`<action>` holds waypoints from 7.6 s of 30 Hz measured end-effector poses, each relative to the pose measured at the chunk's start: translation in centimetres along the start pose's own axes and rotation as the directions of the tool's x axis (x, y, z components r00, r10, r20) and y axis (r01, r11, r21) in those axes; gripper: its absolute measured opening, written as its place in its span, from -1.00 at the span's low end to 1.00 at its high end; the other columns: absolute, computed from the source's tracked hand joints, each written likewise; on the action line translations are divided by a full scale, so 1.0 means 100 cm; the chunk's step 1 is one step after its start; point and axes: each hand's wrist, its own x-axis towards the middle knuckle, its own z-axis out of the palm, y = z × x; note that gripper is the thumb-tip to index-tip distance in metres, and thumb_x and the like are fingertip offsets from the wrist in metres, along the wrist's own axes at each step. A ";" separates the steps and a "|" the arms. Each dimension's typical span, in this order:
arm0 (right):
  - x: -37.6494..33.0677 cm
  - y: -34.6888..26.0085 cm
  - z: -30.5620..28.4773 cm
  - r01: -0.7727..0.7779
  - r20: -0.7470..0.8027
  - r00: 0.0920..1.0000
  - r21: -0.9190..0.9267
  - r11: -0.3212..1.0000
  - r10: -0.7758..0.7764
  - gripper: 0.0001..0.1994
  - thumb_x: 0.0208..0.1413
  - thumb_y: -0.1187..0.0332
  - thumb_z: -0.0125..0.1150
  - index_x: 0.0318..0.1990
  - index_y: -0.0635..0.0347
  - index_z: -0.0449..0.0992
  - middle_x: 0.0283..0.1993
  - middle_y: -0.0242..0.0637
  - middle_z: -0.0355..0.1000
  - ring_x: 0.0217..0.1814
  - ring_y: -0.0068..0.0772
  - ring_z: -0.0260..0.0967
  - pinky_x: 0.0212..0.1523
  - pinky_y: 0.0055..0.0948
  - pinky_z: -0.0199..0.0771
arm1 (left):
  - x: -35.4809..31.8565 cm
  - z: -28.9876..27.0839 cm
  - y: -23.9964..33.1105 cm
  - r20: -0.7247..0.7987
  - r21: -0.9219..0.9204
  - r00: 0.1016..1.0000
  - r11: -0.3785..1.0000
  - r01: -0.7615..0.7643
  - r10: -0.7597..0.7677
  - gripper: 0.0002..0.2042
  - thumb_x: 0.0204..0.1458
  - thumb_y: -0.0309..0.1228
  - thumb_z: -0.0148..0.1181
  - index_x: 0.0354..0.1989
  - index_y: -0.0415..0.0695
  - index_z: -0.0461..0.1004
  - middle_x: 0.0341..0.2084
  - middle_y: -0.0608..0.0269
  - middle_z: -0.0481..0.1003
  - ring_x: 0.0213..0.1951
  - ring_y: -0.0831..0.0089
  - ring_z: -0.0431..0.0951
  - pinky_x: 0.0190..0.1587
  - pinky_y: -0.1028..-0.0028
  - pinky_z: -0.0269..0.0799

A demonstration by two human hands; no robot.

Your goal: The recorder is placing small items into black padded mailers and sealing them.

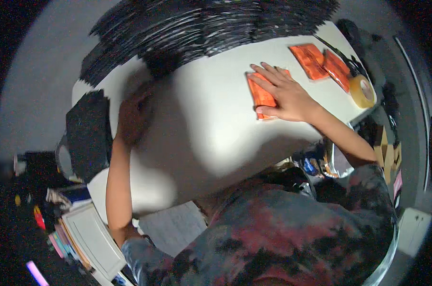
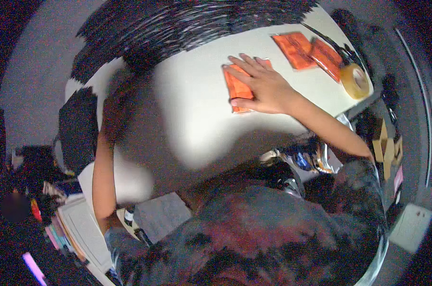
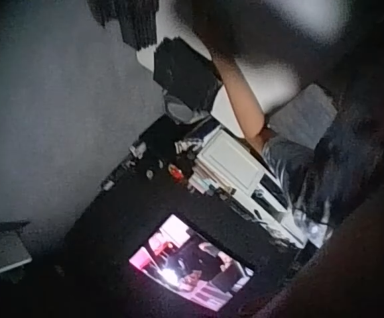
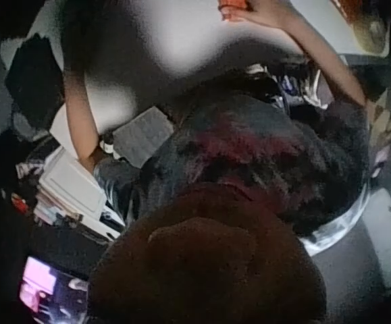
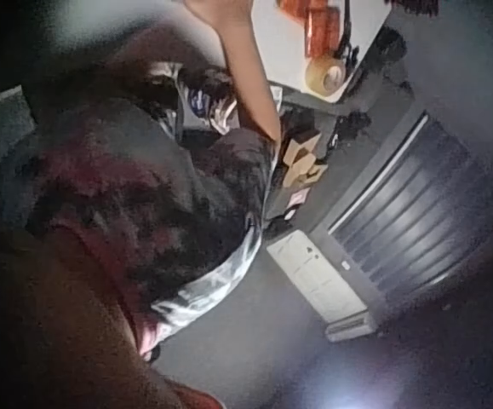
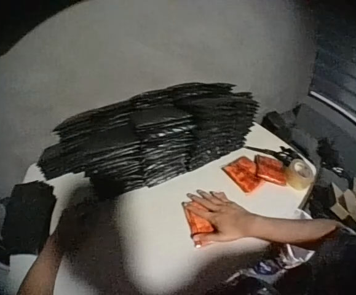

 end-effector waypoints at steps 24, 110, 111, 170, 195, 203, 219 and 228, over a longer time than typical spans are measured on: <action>0.109 -0.035 0.049 0.428 -0.103 0.901 0.063 0.901 -0.421 -0.20 0.30 -0.11 0.09 0.51 0.26 0.12 0.57 0.13 0.02 0.65 0.27 -0.19 0.60 0.18 -0.25 | -0.078 -0.054 0.015 -0.302 0.655 0.895 0.611 0.444 -0.327 -0.47 0.31 -0.22 0.03 0.31 -0.38 0.36 0.24 -0.26 0.44 0.26 -0.15 0.46 0.31 0.09 0.39; 0.140 0.032 0.013 0.354 -0.031 0.901 0.627 0.694 -0.432 -0.65 0.23 0.15 0.35 0.05 0.16 0.64 -0.11 -0.10 0.63 -0.02 -0.07 0.58 0.12 -0.17 0.52 | 0.022 0.024 0.139 0.053 -0.077 0.948 0.945 0.318 -0.315 -0.64 0.20 -0.25 0.30 0.10 -0.17 0.61 -0.11 -0.04 0.63 -0.18 0.09 0.67 -0.03 0.26 0.57; 0.142 0.030 0.015 0.334 -0.028 0.918 0.594 0.731 -0.396 -0.63 0.24 0.13 0.34 0.07 0.16 0.63 -0.04 -0.12 0.62 0.04 -0.11 0.56 0.15 -0.18 0.50 | 0.019 0.028 0.128 -0.021 -0.070 0.974 0.972 0.223 -0.225 -0.63 0.20 -0.24 0.30 0.10 -0.19 0.61 -0.03 -0.05 0.60 -0.10 0.07 0.65 0.04 0.25 0.54; 0.188 -0.013 0.070 0.278 -0.235 0.959 0.882 0.379 -0.158 -0.66 0.23 0.17 0.41 0.05 0.17 0.64 -0.07 -0.39 0.62 -0.01 -0.53 0.47 0.12 -0.40 0.48 | -0.053 0.022 0.109 -0.423 -0.225 0.751 0.862 0.454 -0.507 -0.76 0.08 -0.35 0.49 -0.15 -0.22 0.73 -0.29 0.13 0.73 -0.26 0.55 0.68 -0.11 0.50 0.57; 0.163 -0.036 0.046 0.370 -0.352 0.928 0.833 0.411 -0.123 -0.72 0.19 0.23 0.42 -0.06 0.20 0.63 -0.20 -0.27 0.66 -0.18 -0.47 0.57 -0.07 -0.37 0.61 | -0.042 -0.012 0.134 -0.617 -0.179 0.723 0.951 0.254 -0.309 -0.80 0.14 -0.45 0.41 -0.11 -0.25 0.71 -0.04 -0.05 0.67 0.12 0.22 0.63 0.26 0.37 0.44; 0.153 -0.042 0.022 0.675 -0.573 0.735 0.560 0.481 -0.363 -0.82 0.21 0.32 0.37 -0.12 0.21 0.61 -0.25 -0.16 0.64 -0.25 -0.40 0.60 -0.16 -0.35 0.63 | -0.045 -0.024 0.132 -0.508 -0.440 0.697 0.848 0.295 -0.506 -0.80 0.16 -0.43 0.40 -0.10 -0.24 0.71 -0.06 -0.01 0.68 0.07 0.35 0.65 0.21 0.44 0.45; 0.148 -0.058 0.009 0.325 -0.216 0.927 0.871 0.367 -0.308 -0.74 0.17 0.32 0.34 -0.04 0.24 0.61 -0.11 -0.14 0.64 -0.11 -0.24 0.64 -0.02 -0.35 0.61 | -0.022 -0.008 0.174 -0.563 0.043 0.824 0.993 0.108 -0.065 -0.84 0.09 -0.45 0.42 -0.19 -0.22 0.74 -0.16 0.02 0.70 0.07 0.07 0.67 0.17 0.30 0.55; 0.153 -0.059 0.019 0.696 -0.559 0.713 0.497 0.518 -0.422 -0.73 0.09 0.43 0.32 -0.03 0.25 0.62 -0.17 -0.15 0.62 -0.20 -0.23 0.59 -0.08 -0.29 0.59 | -0.013 -0.011 0.170 -0.496 -0.222 0.832 0.963 0.156 -0.249 -0.83 0.11 -0.44 0.41 -0.17 -0.23 0.73 -0.16 0.05 0.71 0.04 0.25 0.69 0.13 0.37 0.57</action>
